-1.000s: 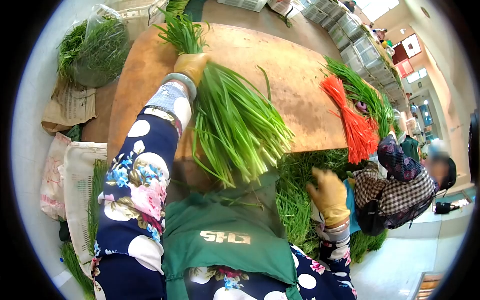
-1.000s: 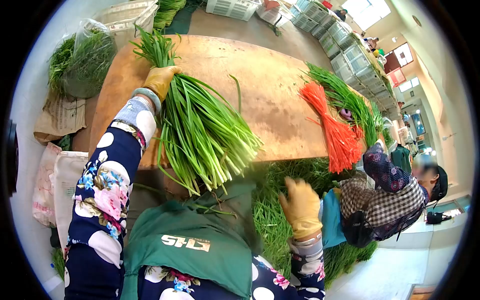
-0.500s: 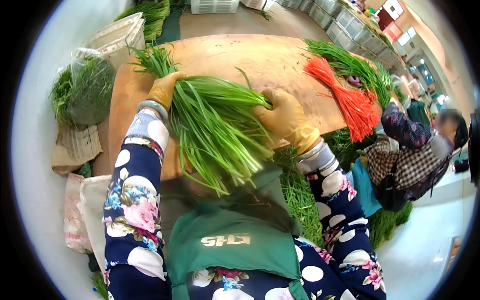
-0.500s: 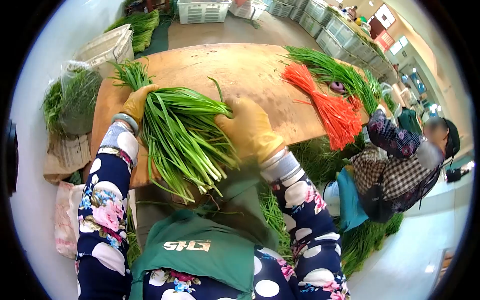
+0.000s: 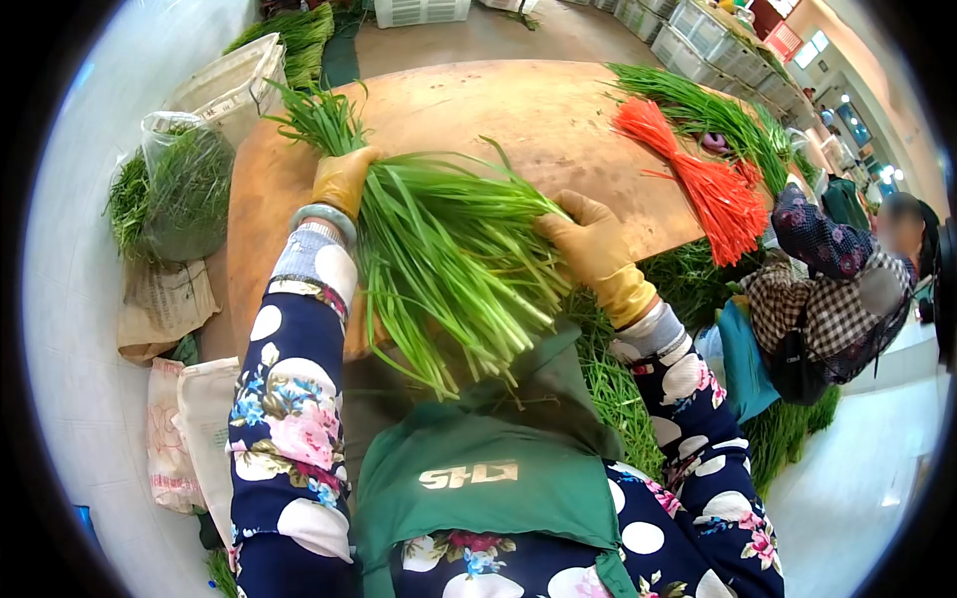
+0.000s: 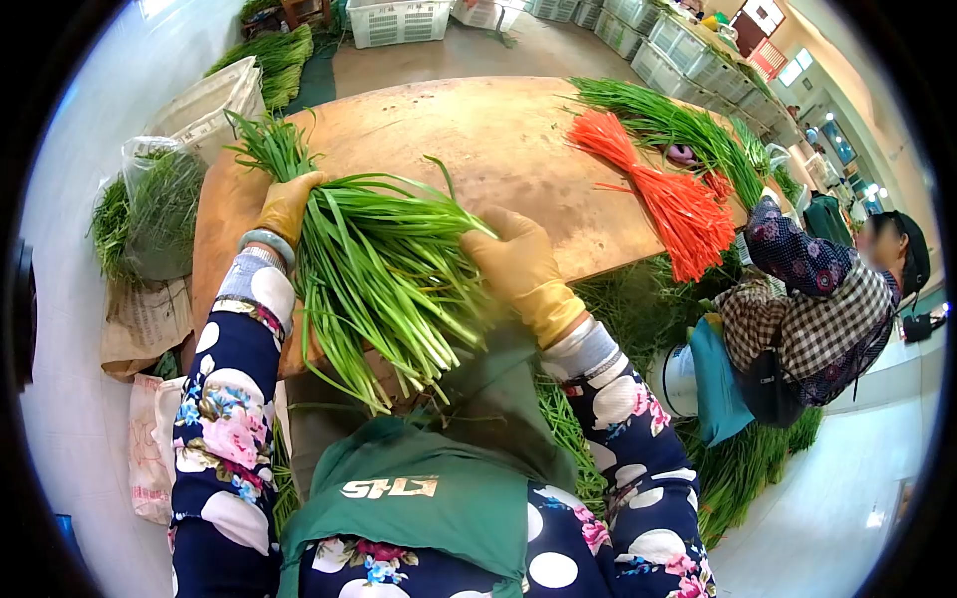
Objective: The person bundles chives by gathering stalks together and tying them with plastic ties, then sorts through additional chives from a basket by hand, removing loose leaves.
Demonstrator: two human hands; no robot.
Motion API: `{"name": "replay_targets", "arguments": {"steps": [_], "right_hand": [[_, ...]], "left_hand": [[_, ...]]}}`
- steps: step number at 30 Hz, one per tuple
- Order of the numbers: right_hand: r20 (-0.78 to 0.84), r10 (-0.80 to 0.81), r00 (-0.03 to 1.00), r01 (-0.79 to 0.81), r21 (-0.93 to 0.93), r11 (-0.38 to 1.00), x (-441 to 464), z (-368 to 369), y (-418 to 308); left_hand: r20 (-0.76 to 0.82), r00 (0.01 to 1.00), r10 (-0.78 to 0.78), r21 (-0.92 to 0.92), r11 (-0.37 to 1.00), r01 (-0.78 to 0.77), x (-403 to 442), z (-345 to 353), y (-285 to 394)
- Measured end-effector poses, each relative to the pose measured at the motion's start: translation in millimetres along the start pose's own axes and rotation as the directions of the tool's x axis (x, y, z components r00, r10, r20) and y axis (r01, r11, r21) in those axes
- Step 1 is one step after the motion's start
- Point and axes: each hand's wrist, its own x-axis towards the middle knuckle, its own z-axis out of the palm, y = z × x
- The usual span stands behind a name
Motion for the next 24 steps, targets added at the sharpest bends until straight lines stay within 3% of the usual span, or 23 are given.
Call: {"name": "replay_targets", "arguments": {"steps": [1,2,3,6,7,9,10,13,15,16,17,19,20,22,23,24], "right_hand": [[0.026,0.111,0.993,-0.114,0.191,0.975,2.3,-0.6,-0.2],[0.038,0.139,0.990,-0.142,0.075,0.987,-1.5,-5.8,-4.7],[0.040,0.139,0.989,-0.142,0.074,0.987,-3.2,-9.1,-7.7],[0.163,-0.012,0.987,0.050,-0.235,0.971,-8.0,-23.0,-7.5],[0.167,-0.010,0.986,0.051,-0.237,0.970,-11.0,-28.4,-10.2],[0.199,0.260,0.945,-0.257,-0.044,0.965,-18.0,-38.5,-19.1],[0.214,0.172,0.962,-0.137,-0.170,0.976,-19.6,-43.8,-16.5],[0.295,0.241,0.924,-0.207,-0.142,0.968,-30.0,-66.3,-9.2],[0.211,0.310,0.927,-0.212,-0.388,0.897,-39.7,-95.6,2.3],[0.140,0.340,0.930,-0.217,-0.538,0.815,-49.1,-111.6,18.1],[0.153,0.336,0.929,-0.205,-0.544,0.814,-61.0,-110.7,7.7],[0.298,0.338,0.892,-0.237,-0.327,0.915,-82.9,-106.5,-34.8],[0.305,0.345,0.887,-0.242,-0.329,0.913,-86.0,-95.5,-52.4],[0.272,-0.077,0.959,0.134,-0.198,0.971,-90.4,-60.1,-81.0],[0.231,-0.298,0.926,0.368,-0.378,0.849,-84.2,-43.4,-72.8],[0.218,-0.270,0.938,0.346,-0.521,0.781,-76.0,-29.6,-68.1]], "left_hand": [[-0.003,1.000,0.002,0.007,1.000,-0.002,-5.7,0.8,6.4],[-0.005,1.000,0.001,0.006,1.000,-0.001,-3.6,1.1,4.3],[0.007,1.000,0.017,-0.019,1.000,-0.017,-0.1,2.5,0.5],[0.014,0.999,0.036,-0.018,0.999,-0.036,-4.5,1.1,2.6],[0.010,0.999,0.040,0.011,0.999,-0.040,-9.7,0.2,7.1],[0.022,1.000,0.018,0.007,1.000,-0.018,-13.0,-1.4,8.8],[0.014,0.999,0.038,0.052,0.998,-0.039,-4.2,-0.3,3.8],[-0.047,0.996,0.077,0.112,0.991,-0.071,-8.6,2.0,5.9],[-0.009,1.000,-0.029,0.041,0.999,0.029,4.9,4.9,-3.1],[-0.028,0.999,-0.036,0.089,0.995,0.038,4.0,5.4,-0.7],[-0.042,0.999,0.014,0.143,0.990,-0.008,-1.9,6.4,6.9],[-0.112,0.993,0.037,0.322,0.947,0.001,-8.5,7.6,16.6],[-0.097,0.995,0.023,0.268,0.964,0.004,-4.4,6.9,13.2],[-0.069,0.997,-0.017,0.176,0.984,0.029,5.4,7.6,2.9],[-0.041,0.998,-0.049,0.080,0.995,0.052,8.7,8.3,0.4],[-0.056,0.996,-0.073,0.065,0.995,0.076,9.0,9.0,1.3]]}}
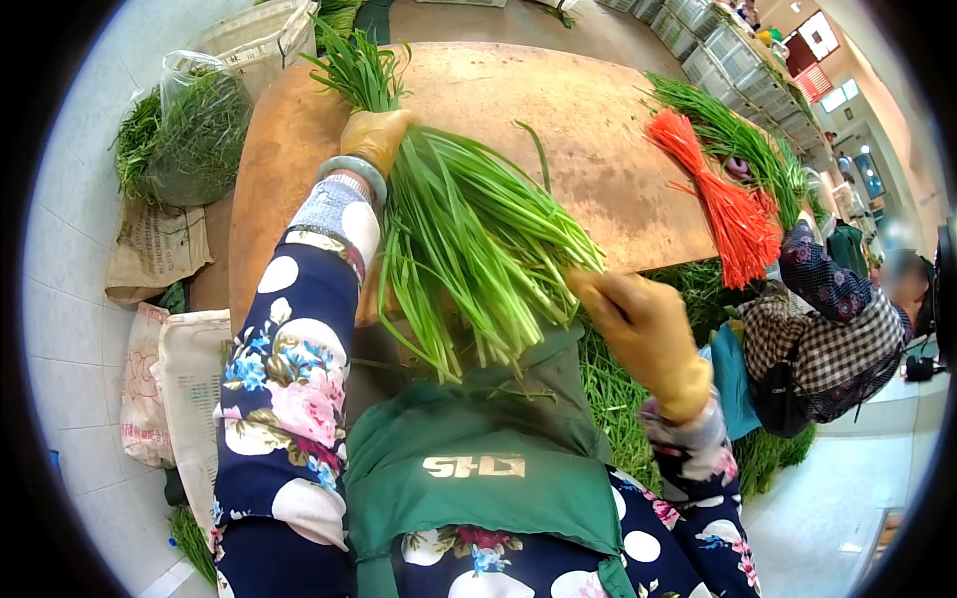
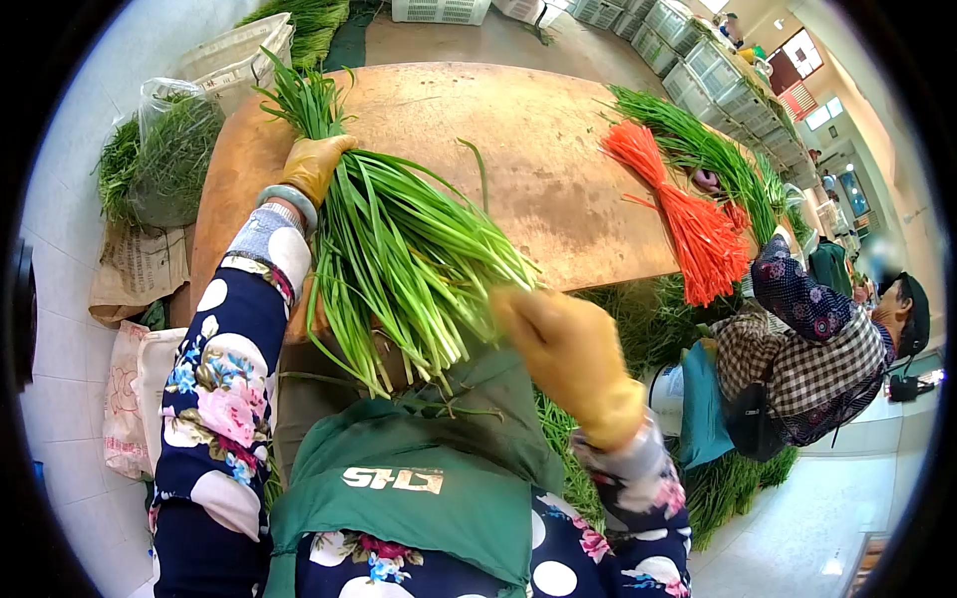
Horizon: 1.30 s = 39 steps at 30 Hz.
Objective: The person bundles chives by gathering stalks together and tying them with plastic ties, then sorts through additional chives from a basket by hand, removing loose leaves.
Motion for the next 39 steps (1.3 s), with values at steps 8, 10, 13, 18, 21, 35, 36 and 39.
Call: {"name": "replay_targets", "arguments": {"steps": [8,10,13,18,21,35,36,39], "right_hand": [[-0.003,0.219,0.976,-0.200,-0.424,0.884,32.8,40.8,2.5],[-0.038,0.288,0.957,-0.289,-0.238,0.927,46.6,43.1,10.8],[-0.066,0.336,0.939,-0.338,-0.023,0.941,57.3,50.7,16.5],[-0.006,0.431,0.902,-0.424,0.172,0.889,62.2,66.1,44.0],[0.008,0.400,0.917,-0.399,-0.056,0.915,61.8,54.4,22.4],[0.449,0.829,0.334,-0.105,-0.856,0.506,-187.9,17.4,200.0],[0.453,0.824,0.339,-0.098,-0.854,0.510,-174.0,10.9,182.3],[0.281,0.425,0.861,-0.210,-0.565,0.798,-102.8,-25.2,72.3]], "left_hand": [[0.097,0.995,0.029,-0.105,0.994,-0.019,-15.2,-5.9,7.0],[0.082,0.996,0.045,-0.095,0.995,-0.037,-4.5,-1.6,2.1],[0.072,0.997,0.041,-0.094,0.995,-0.034,-1.7,-2.4,-1.7],[0.057,0.997,0.060,-0.044,0.997,-0.057,-2.1,0.9,-1.3],[0.033,0.998,0.047,-0.061,0.997,-0.045,0.3,0.8,-3.9],[0.015,0.997,0.078,0.108,0.991,-0.079,-4.7,0.7,3.6],[-0.032,0.993,0.117,0.161,0.981,-0.110,-9.6,1.2,5.7],[-0.009,0.998,0.057,0.125,0.991,-0.055,-4.6,2.8,5.6]]}}
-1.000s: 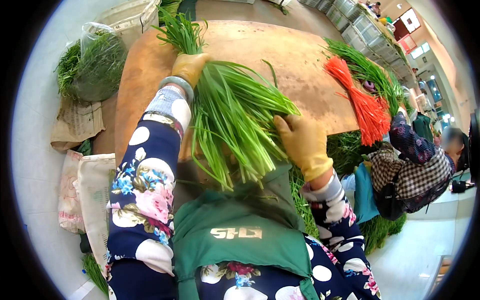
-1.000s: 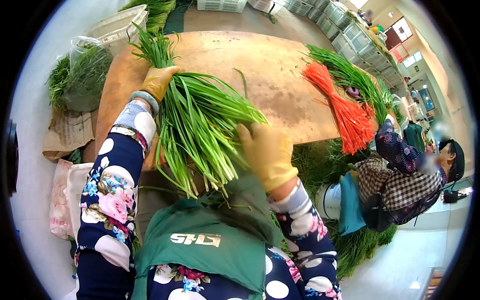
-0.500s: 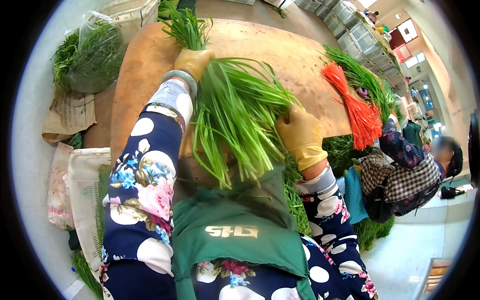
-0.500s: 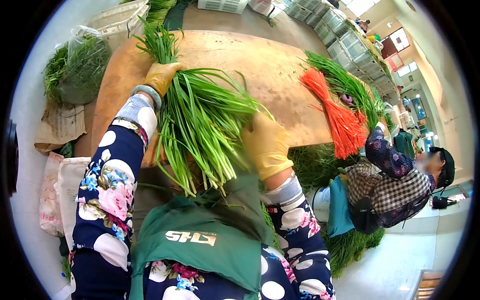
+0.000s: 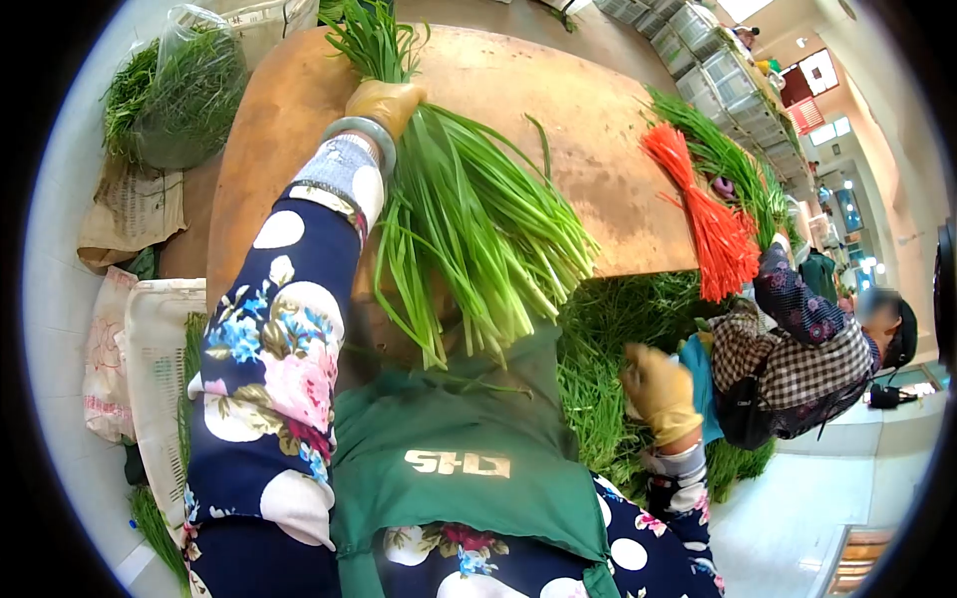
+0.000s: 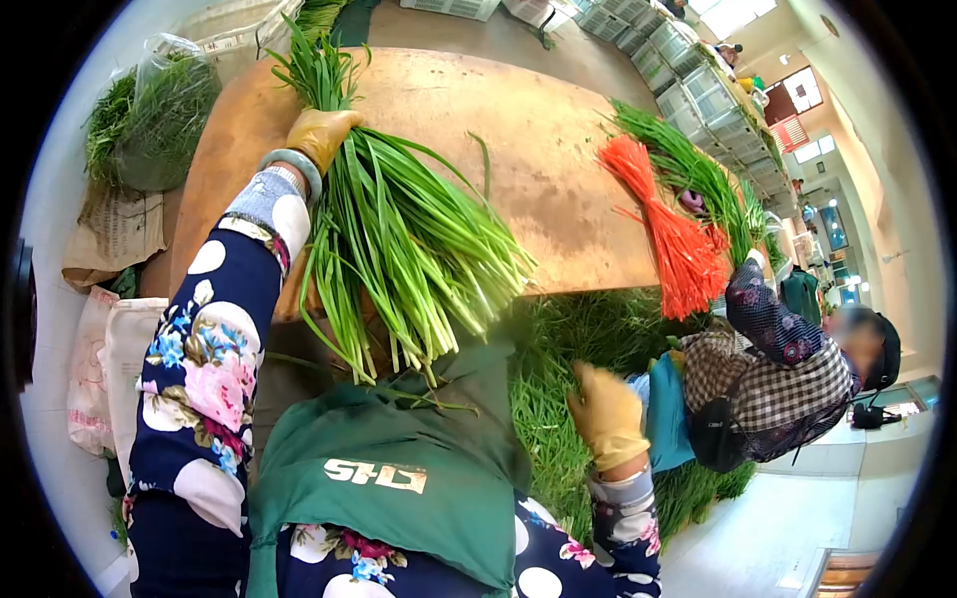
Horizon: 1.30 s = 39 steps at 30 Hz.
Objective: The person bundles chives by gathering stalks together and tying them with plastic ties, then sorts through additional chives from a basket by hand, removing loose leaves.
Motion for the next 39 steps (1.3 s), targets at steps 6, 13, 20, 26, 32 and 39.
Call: {"name": "replay_targets", "arguments": {"steps": [6,13,20,26,32,39], "right_hand": [[-0.391,-0.425,0.816,0.478,0.047,0.877,76.6,-69.8,-102.5],[-0.595,-0.349,0.724,0.503,0.109,0.858,126.5,-41.1,-102.7],[-0.588,-0.334,0.737,0.580,0.295,0.759,129.5,-35.6,-99.3],[-0.126,-0.450,0.884,0.446,-0.060,0.893,106.6,-52.8,-65.8],[0.577,-0.248,0.778,0.436,-0.210,0.875,44.3,-52.3,-27.4],[-0.223,-0.576,0.786,0.611,0.144,0.778,87.0,-89.7,-102.9]], "left_hand": [[0.074,0.997,0.026,-0.089,0.996,-0.019,4.5,-0.4,-5.9],[0.030,0.999,-0.043,0.016,0.999,0.043,4.2,-0.9,2.4],[0.012,0.999,0.030,-0.091,0.995,-0.028,3.2,-1.4,-3.8],[0.090,0.996,-0.012,-0.145,0.989,0.025,10.5,1.0,-6.1],[-0.017,0.999,0.029,0.023,0.999,-0.029,-8.1,-5.2,6.8],[0.078,0.996,-0.040,-0.141,0.989,0.050,1.9,-2.6,-0.9]]}}
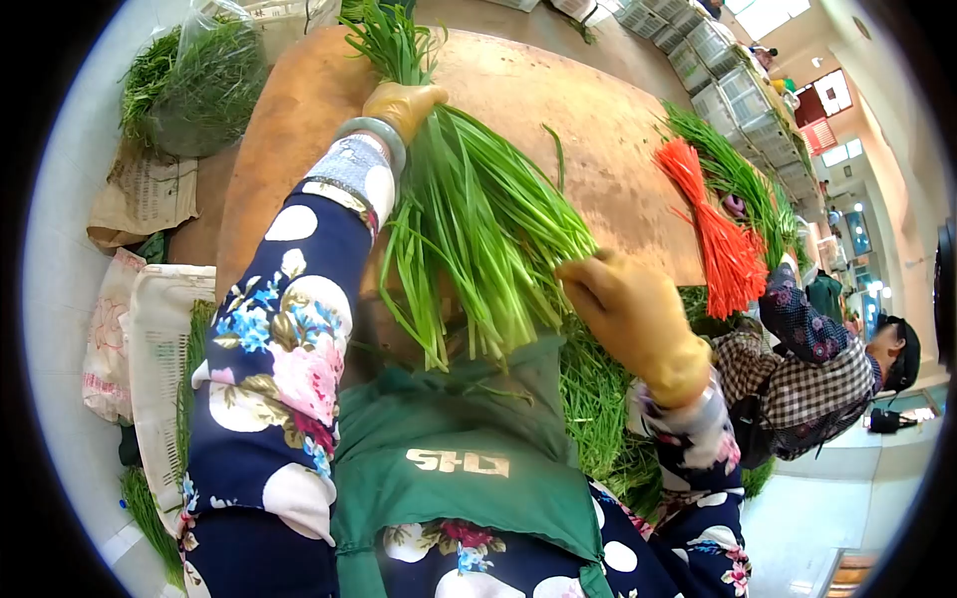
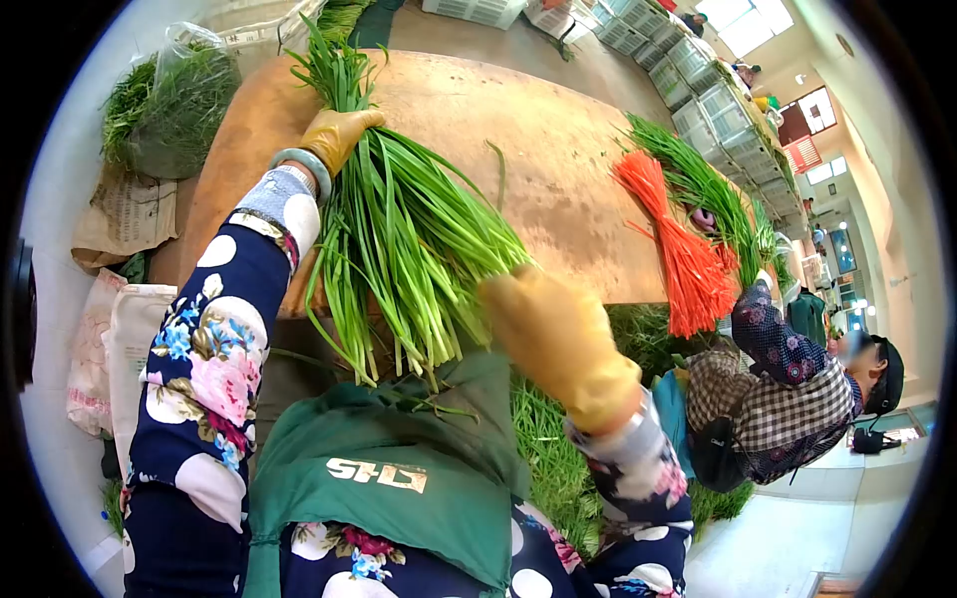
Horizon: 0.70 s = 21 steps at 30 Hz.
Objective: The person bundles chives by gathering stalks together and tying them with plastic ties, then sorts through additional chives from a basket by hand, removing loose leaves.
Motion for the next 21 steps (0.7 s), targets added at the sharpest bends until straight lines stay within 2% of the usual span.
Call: {"name": "replay_targets", "arguments": {"steps": [2,3,5,7,9,10,12,13,14,15,16,17,18,20,21], "right_hand": [[-0.140,0.108,0.984,-0.142,-0.261,0.955,17.8,30.8,18.1],[-0.138,0.098,0.986,-0.131,-0.261,0.956,20.1,33.3,20.8],[-0.208,0.161,0.965,-0.193,-0.146,0.970,22.9,37.2,22.7],[-0.237,0.143,0.961,-0.176,-0.124,0.976,26.5,44.4,25.9],[-0.341,0.027,0.940,-0.071,-0.116,0.991,35.9,48.6,25.6],[-0.340,0.030,0.940,-0.073,-0.116,0.991,41.3,54.3,26.9],[-0.391,-0.084,0.917,-0.025,-0.264,0.964,50.2,65.7,31.4],[-0.390,-0.089,0.917,-0.020,-0.266,0.964,50.2,64.0,30.8],[-0.324,-0.033,0.946,-0.065,-0.285,0.956,48.9,60.0,28.2],[-0.257,0.028,0.966,-0.109,-0.308,0.945,46.8,55.2,24.6],[-0.258,0.026,0.966,-0.108,-0.308,0.945,41.6,47.4,19.5],[-0.054,0.013,0.998,-0.034,-0.386,0.922,31.7,37.3,13.8],[0.151,0.018,0.988,0.052,-0.447,0.893,19.5,30.5,11.7],[0.402,0.068,0.913,0.090,-0.361,0.928,-15.5,19.5,21.9],[0.455,0.148,0.878,0.071,-0.429,0.900,-37.3,20.1,26.8]], "left_hand": [[-0.048,0.996,0.078,0.062,0.995,-0.075,1.2,0.0,-1.0],[-0.053,0.995,0.086,0.106,0.991,-0.080,3.1,-0.2,-2.1],[-0.038,0.997,0.069,0.096,0.993,-0.065,2.0,-0.6,-0.6],[-0.034,0.998,0.056,0.089,0.995,-0.052,0.3,-1.3,-0.4],[-0.021,0.996,0.085,0.050,0.995,-0.084,8.3,-1.0,-6.8],[-0.010,0.997,0.072,-0.027,0.997,-0.072,22.1,2.8,-16.7],[-0.001,0.996,0.087,-0.012,0.996,-0.087,15.5,1.5,-12.1],[0.005,0.995,0.104,0.002,0.995,-0.104,15.0,0.6,-11.6],[-0.001,0.989,0.150,-0.014,0.989,-0.150,14.3,1.3,-12.1],[-0.004,0.989,0.150,-0.015,0.989,-0.150,13.8,0.5,-11.7],[-0.007,0.993,0.115,-0.008,0.993,-0.115,6.1,-1.0,-6.1],[-0.007,0.997,0.081,-0.002,0.997,-0.081,-1.6,-3.2,-1.3],[-0.020,0.998,0.068,0.036,0.997,-0.067,-7.9,-5.8,2.9],[-0.007,0.998,0.054,0.008,0.998,-0.054,1.2,-1.7,-1.7],[-0.002,0.999,0.037,-0.020,0.999,-0.037,4.4,0.0,-5.1]]}}
